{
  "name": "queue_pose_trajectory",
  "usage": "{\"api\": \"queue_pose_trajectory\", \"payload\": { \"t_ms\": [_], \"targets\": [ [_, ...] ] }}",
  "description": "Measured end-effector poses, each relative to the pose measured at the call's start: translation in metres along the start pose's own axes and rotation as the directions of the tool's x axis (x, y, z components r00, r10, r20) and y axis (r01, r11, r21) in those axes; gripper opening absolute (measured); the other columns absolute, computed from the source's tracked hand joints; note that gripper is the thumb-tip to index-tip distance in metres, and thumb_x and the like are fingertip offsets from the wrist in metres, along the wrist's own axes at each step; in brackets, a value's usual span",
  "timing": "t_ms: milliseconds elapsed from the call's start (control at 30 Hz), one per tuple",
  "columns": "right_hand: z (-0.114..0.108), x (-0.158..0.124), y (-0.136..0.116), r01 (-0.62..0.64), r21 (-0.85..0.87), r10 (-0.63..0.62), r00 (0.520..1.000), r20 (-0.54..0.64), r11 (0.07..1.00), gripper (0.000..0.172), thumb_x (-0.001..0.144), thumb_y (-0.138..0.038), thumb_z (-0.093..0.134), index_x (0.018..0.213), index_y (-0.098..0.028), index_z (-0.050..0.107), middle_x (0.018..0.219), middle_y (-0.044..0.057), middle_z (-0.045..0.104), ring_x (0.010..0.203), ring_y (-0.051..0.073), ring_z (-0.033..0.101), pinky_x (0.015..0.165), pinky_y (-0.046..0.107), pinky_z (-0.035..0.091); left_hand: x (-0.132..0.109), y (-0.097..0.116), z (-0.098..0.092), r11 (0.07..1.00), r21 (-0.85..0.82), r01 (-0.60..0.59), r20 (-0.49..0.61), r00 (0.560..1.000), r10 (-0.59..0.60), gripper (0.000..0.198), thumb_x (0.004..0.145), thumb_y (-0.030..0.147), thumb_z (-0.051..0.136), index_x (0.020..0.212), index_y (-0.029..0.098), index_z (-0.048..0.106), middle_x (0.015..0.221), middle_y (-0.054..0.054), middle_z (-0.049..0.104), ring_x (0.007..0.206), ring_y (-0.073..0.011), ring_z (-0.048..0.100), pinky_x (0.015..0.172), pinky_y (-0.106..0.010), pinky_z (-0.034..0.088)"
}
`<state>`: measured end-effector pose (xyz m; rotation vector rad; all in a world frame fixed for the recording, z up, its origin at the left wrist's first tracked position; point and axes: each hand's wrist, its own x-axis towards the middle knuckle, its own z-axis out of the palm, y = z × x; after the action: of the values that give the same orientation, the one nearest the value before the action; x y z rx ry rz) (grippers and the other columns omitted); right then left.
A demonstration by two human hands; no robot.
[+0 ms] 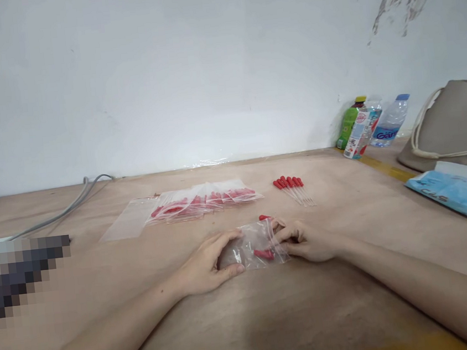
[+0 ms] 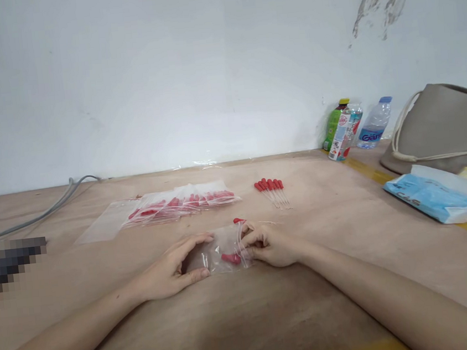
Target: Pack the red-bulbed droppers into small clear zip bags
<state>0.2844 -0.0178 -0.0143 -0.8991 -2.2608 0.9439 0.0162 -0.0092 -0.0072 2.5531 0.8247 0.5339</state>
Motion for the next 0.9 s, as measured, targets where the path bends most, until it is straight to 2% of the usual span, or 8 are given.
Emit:
{"api": "queue_pose_trajectory", "payload": {
  "t_ms": [100, 200, 400, 533, 633, 733, 800, 900],
  "targets": [
    [-0.008, 0.0, 0.011, -0.139, -0.008, 0.134, 0.971, -0.197, 0.99, 0.027, 0.08, -0.039, 0.051, 0.082, -0.017, 0.065, 0.082, 0.004, 0.061, 0.075, 0.014, 0.056, 0.068, 0.026, 0.044, 0.0, 0.002, -0.001, 1.0, -0.014, 0.007, 0.005, 1.0, -0.007, 0.04, 0.081, 0.039, 0.056, 0.117, 0.023, 0.044, 0.129, -0.008, 0.046, 0.116, -0.023, 0.045, 0.096, -0.038, 0.038],
    [-0.015, 0.001, 0.024, -0.352, -0.192, 0.218, 0.839, -0.499, 0.916, 0.025, 0.075, -0.039, 0.057, 0.084, -0.017, 0.061, 0.079, 0.003, 0.062, 0.069, 0.014, 0.054, 0.062, 0.026, 0.042, 0.0, 0.003, -0.002, 0.999, -0.037, 0.016, 0.012, 1.0, -0.015, 0.032, 0.081, 0.039, 0.057, 0.106, 0.022, 0.048, 0.131, -0.008, 0.044, 0.117, -0.0235, 0.045, 0.095, -0.039, 0.038],
    [-0.021, 0.003, 0.023, -0.411, -0.469, 0.227, 0.888, -0.399, 0.782, 0.027, 0.081, -0.029, 0.049, 0.103, -0.016, 0.057, 0.091, 0.008, 0.065, 0.08, 0.019, 0.058, 0.07, 0.03, 0.043, 0.001, 0.005, -0.003, 0.997, -0.067, 0.032, 0.009, 0.999, -0.031, 0.025, 0.079, 0.036, 0.058, 0.096, 0.02, 0.05, 0.129, -0.009, 0.046, 0.116, -0.0236, 0.045, 0.094, -0.039, 0.038],
    [-0.031, -0.008, 0.017, -0.353, -0.559, 0.094, 0.894, -0.438, 0.75, 0.037, 0.085, -0.026, 0.038, 0.119, -0.014, 0.046, 0.106, 0.015, 0.059, 0.09, 0.024, 0.057, 0.076, 0.036, 0.043, 0.0, 0.005, -0.005, 0.991, -0.107, 0.083, 0.023, 0.996, -0.081, 0.022, 0.081, 0.037, 0.056, 0.095, 0.02, 0.053, 0.13, -0.008, 0.046, 0.114, -0.023, 0.047, 0.092, -0.037, 0.04],
    [-0.037, -0.017, 0.013, -0.316, -0.382, 0.05, 0.822, -0.567, 0.868, 0.048, 0.086, -0.029, 0.036, 0.131, -0.014, 0.028, 0.086, 0.009, 0.058, 0.073, 0.019, 0.057, 0.068, 0.033, 0.046, -0.001, 0.003, -0.006, 0.978, -0.156, 0.14, 0.048, 0.99, -0.134, 0.02, 0.087, 0.036, 0.047, 0.093, 0.021, 0.058, 0.131, -0.006, 0.046, 0.113, -0.0222, 0.049, 0.089, -0.035, 0.042],
    [-0.032, -0.018, 0.009, -0.254, -0.022, 0.177, 0.733, -0.656, 0.967, 0.065, 0.084, -0.035, 0.041, 0.136, -0.017, 0.007, 0.073, 0.0, 0.051, 0.051, 0.012, 0.05, 0.047, 0.026, 0.045, -0.002, -0.001, -0.004, 0.977, -0.163, 0.14, 0.043, 0.99, -0.135, 0.019, 0.086, 0.035, 0.049, 0.095, 0.021, 0.059, 0.13, -0.005, 0.047, 0.114, -0.023, 0.048, 0.09, -0.037, 0.042],
    [-0.022, -0.014, 0.007, -0.216, 0.221, 0.309, 0.681, -0.663, 0.951, 0.075, 0.08, -0.037, 0.047, 0.135, -0.017, 0.0, 0.068, -0.004, 0.047, 0.044, 0.01, 0.048, 0.039, 0.023, 0.042, -0.002, -0.003, -0.003, 0.982, -0.149, 0.118, 0.032, 0.993, -0.115, 0.02, 0.083, 0.035, 0.053, 0.098, 0.022, 0.059, 0.13, -0.006, 0.047, 0.114, -0.0233, 0.048, 0.091, -0.038, 0.041],
    [-0.005, -0.004, 0.007, -0.155, 0.45, 0.446, 0.598, -0.666, 0.879, 0.08, 0.072, -0.036, 0.055, 0.131, -0.017, 0.004, 0.066, -0.007, 0.046, 0.046, 0.011, 0.054, 0.042, 0.024, 0.048, -0.002, -0.004, -0.005, 0.99, -0.113, 0.08, 0.047, 0.996, -0.075, 0.022, 0.082, 0.034, 0.055, 0.1, 0.022, 0.059, 0.13, -0.006, 0.047, 0.117, -0.0231, 0.046, 0.093, -0.038, 0.041]
  ]
}}
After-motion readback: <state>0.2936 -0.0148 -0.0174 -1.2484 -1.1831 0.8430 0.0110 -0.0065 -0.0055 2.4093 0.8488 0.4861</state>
